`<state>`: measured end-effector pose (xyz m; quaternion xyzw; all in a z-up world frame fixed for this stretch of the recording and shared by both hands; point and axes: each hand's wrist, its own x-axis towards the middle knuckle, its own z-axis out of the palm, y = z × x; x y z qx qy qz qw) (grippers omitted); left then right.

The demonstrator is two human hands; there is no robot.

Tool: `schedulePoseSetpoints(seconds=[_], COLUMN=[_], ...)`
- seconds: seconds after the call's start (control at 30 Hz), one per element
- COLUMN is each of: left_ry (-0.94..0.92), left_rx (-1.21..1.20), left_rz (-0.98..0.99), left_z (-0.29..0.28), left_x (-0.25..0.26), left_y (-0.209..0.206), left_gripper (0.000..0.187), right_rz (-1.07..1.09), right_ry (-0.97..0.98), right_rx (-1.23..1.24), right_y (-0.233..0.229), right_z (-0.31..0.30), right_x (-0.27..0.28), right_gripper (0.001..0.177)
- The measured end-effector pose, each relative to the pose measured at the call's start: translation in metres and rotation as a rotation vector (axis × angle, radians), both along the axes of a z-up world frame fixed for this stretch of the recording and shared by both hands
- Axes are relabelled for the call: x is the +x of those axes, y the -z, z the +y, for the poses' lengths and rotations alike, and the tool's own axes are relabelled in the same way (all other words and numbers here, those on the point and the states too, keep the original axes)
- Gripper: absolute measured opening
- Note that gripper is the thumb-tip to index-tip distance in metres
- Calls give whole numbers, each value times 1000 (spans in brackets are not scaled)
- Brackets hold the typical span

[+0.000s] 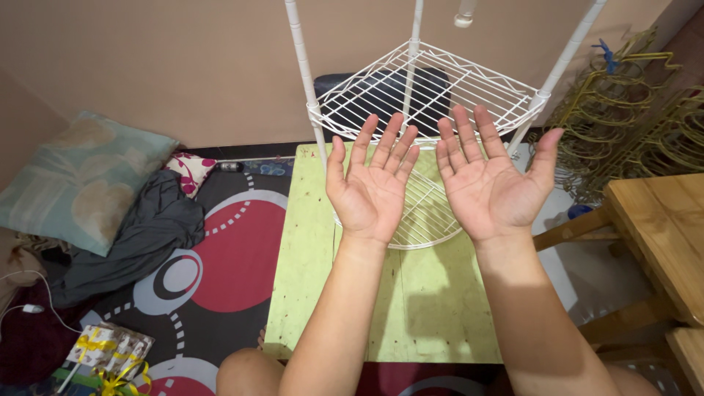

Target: The person disassembles a white wire corner shelf unit by removing plastic connectors and separating the wire shelves from the vertical poles. The parts are placed on a light green table in a room with a patterned rug.

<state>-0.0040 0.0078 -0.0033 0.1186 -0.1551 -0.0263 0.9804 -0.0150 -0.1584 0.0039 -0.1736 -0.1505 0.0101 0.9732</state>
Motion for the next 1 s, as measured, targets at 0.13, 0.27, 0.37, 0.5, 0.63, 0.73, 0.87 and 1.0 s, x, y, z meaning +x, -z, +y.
schedulePoseSetpoints(seconds=[0.13, 0.27, 0.37, 0.5, 0.63, 0.73, 0.87, 1.0], left_ry=[-3, 0, -5, -10, -14, -17, -116, -206], left_rx=[6, 0, 4, 11, 15, 21, 193, 356], left_rz=[-1, 6, 8, 10, 14, 5, 26, 66], left_z=[0, 0, 1, 0, 0, 1, 3, 3], left_x=[0, 0, 0, -1, -2, -2, 3, 9], left_y=[2, 3, 4, 3, 2, 3, 12, 35], left_gripper=[66, 66, 65, 65, 65, 64, 58, 51], right_rz=[3, 6, 4, 5, 5, 5, 42, 90], right_ry=[2, 7, 9, 14, 14, 16, 11, 27], right_rx=[-1, -4, -12, -17, -18, -31, -35, -58], right_y=[1, 1, 1, 0, 0, 0, 4, 22], right_z=[0, 0, 1, 1, 3, 2, 0, -2], right_x=[0, 0, -1, -1, -1, -1, 0, 2], right_gripper=[90, 90, 91, 91, 91, 90, 79, 69])
